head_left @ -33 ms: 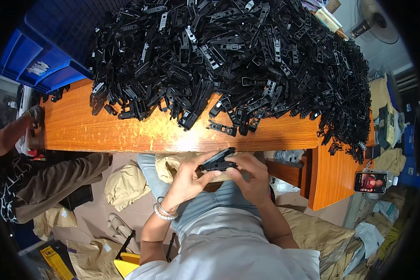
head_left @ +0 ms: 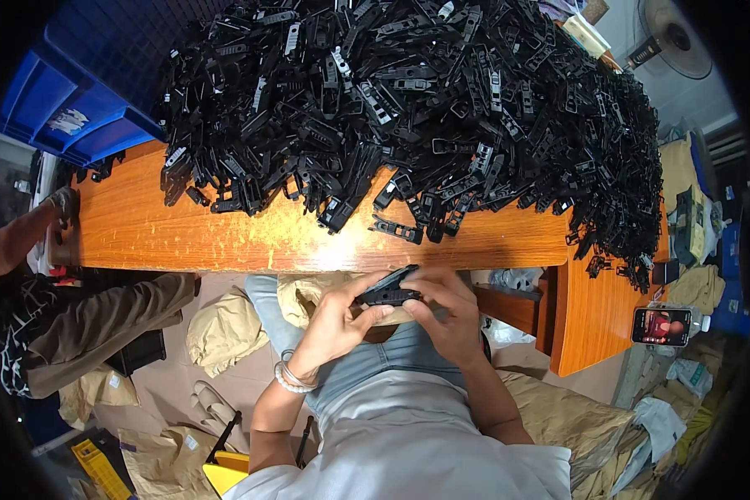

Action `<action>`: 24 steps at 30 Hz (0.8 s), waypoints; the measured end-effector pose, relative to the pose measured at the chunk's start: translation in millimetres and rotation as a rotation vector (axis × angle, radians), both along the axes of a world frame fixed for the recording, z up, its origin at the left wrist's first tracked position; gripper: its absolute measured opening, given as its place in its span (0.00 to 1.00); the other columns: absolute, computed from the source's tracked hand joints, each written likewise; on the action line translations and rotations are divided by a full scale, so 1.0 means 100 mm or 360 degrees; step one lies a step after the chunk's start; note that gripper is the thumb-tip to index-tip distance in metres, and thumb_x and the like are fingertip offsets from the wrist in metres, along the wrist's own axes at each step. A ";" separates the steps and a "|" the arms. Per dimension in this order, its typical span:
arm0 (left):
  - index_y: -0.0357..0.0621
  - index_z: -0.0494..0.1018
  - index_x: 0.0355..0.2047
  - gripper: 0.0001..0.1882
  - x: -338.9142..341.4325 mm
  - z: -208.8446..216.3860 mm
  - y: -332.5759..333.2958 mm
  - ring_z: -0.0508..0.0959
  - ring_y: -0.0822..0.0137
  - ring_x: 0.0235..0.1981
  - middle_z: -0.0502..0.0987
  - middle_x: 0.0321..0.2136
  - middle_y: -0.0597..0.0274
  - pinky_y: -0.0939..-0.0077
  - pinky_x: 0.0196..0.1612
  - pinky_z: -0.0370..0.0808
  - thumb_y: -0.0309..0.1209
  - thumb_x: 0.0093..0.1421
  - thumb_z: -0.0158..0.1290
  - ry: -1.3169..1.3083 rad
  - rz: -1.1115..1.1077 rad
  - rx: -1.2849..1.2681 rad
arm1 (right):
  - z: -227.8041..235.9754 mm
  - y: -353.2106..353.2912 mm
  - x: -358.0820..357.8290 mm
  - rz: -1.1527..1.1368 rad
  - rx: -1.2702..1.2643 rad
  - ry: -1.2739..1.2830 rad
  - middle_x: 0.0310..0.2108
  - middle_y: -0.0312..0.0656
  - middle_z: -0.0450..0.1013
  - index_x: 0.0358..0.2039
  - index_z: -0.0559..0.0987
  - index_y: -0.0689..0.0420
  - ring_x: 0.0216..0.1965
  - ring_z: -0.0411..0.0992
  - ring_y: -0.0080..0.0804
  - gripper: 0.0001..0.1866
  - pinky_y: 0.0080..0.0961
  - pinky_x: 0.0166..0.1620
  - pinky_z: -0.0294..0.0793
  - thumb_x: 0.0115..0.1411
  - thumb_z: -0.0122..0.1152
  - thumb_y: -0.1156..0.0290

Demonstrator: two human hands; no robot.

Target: Sort through a large pile of black plastic components on a desk for assembly or packaging.

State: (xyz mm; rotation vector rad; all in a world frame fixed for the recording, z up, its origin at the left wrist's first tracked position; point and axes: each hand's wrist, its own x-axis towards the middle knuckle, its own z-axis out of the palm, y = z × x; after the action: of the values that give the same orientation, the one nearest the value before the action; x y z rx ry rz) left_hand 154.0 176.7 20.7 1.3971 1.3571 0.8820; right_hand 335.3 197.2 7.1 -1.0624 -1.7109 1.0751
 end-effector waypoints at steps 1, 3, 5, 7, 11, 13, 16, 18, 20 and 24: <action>0.35 0.68 0.46 0.23 -0.01 -0.02 -0.01 0.76 0.70 0.32 0.77 0.34 0.52 0.80 0.37 0.70 0.24 0.48 0.58 -0.0002 -0.0065 -0.0023 | 0.00 0.01 0.01 0.0029 0.0153 -0.0134 0.34 0.44 0.71 0.40 0.75 0.64 0.33 0.70 0.28 0.15 0.20 0.36 0.69 0.49 0.57 0.80; 0.33 0.69 0.45 0.22 -0.02 -0.01 -0.03 0.76 0.69 0.33 0.77 0.33 0.51 0.78 0.37 0.71 0.24 0.48 0.57 0.0111 -0.0117 -0.0002 | 0.02 0.00 -0.04 -0.0002 0.0026 -0.0049 0.34 0.44 0.70 0.40 0.75 0.63 0.33 0.70 0.28 0.15 0.20 0.37 0.69 0.49 0.57 0.79; 0.34 0.69 0.44 0.21 -0.03 -0.02 -0.04 0.76 0.69 0.33 0.77 0.33 0.52 0.76 0.37 0.72 0.24 0.49 0.57 0.0158 -0.0128 0.0254 | 0.01 -0.01 -0.07 -0.0021 -0.0095 0.0043 0.35 0.44 0.70 0.39 0.75 0.62 0.33 0.70 0.29 0.15 0.21 0.37 0.68 0.49 0.56 0.78; 0.33 0.69 0.44 0.21 -0.02 -0.03 -0.06 0.77 0.63 0.33 0.76 0.35 0.47 0.75 0.37 0.72 0.25 0.49 0.57 0.0171 -0.0151 0.0273 | -0.02 -0.06 -0.05 0.0006 -0.0106 -0.0101 0.35 0.44 0.70 0.39 0.75 0.63 0.32 0.70 0.29 0.13 0.20 0.36 0.68 0.49 0.55 0.79; 0.34 0.70 0.43 0.19 -0.02 -0.15 -0.14 0.77 0.64 0.31 0.77 0.31 0.51 0.77 0.37 0.72 0.26 0.50 0.57 -0.0023 -0.0068 0.0021 | -0.03 -0.05 -0.03 0.0028 -0.0196 -0.0064 0.34 0.44 0.70 0.38 0.74 0.64 0.32 0.70 0.29 0.13 0.20 0.36 0.68 0.50 0.54 0.81; 0.34 0.69 0.44 0.20 -0.07 -0.24 -0.14 0.77 0.61 0.33 0.76 0.33 0.49 0.75 0.38 0.72 0.26 0.50 0.57 -0.0068 -0.0108 -0.0088 | -0.12 -0.05 -0.03 0.0052 -0.0567 0.0148 0.33 0.43 0.70 0.37 0.75 0.66 0.32 0.70 0.27 0.12 0.19 0.35 0.69 0.51 0.53 0.82; 0.34 0.67 0.46 0.23 -0.04 -0.36 -0.17 0.75 0.54 0.37 0.74 0.37 0.46 0.70 0.42 0.70 0.27 0.50 0.57 0.0156 -0.0090 -0.0001 | -0.31 -0.09 -0.08 0.0032 -0.0855 0.0149 0.34 0.41 0.70 0.38 0.75 0.66 0.33 0.70 0.24 0.11 0.19 0.35 0.69 0.52 0.52 0.81; 0.35 0.63 0.49 0.26 -0.06 -0.39 -0.21 0.71 0.51 0.40 0.70 0.39 0.45 0.65 0.45 0.67 0.28 0.49 0.57 0.0614 -0.0003 0.0258 | -0.41 -0.13 -0.13 -0.0046 -0.0526 -0.0043 0.35 0.43 0.71 0.38 0.75 0.66 0.34 0.70 0.26 0.11 0.20 0.35 0.70 0.53 0.52 0.81; 0.35 0.69 0.42 0.17 -0.09 -0.47 -0.34 0.72 0.56 0.32 0.72 0.33 0.49 0.69 0.39 0.69 0.25 0.50 0.55 0.0585 0.0311 0.0263 | -0.51 -0.22 -0.23 -0.0218 -0.0549 0.0204 0.34 0.47 0.72 0.36 0.75 0.67 0.35 0.72 0.34 0.10 0.24 0.36 0.70 0.53 0.53 0.79; 0.33 0.71 0.28 0.04 -0.34 -0.71 -0.81 0.70 0.65 0.23 0.72 0.22 0.56 0.75 0.30 0.67 0.22 0.53 0.52 0.0584 0.0709 0.0189 | -0.72 -0.36 0.05 -0.0033 -0.0341 -0.0230 0.31 0.49 0.73 0.34 0.75 0.66 0.34 0.72 0.39 0.08 0.25 0.37 0.69 0.53 0.53 0.77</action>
State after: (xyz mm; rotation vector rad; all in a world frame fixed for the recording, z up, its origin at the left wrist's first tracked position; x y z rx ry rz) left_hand 120.0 95.5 -49.8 1.4173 1.9746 1.0383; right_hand 340.4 160.8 -64.8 -1.3176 -1.7206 1.2141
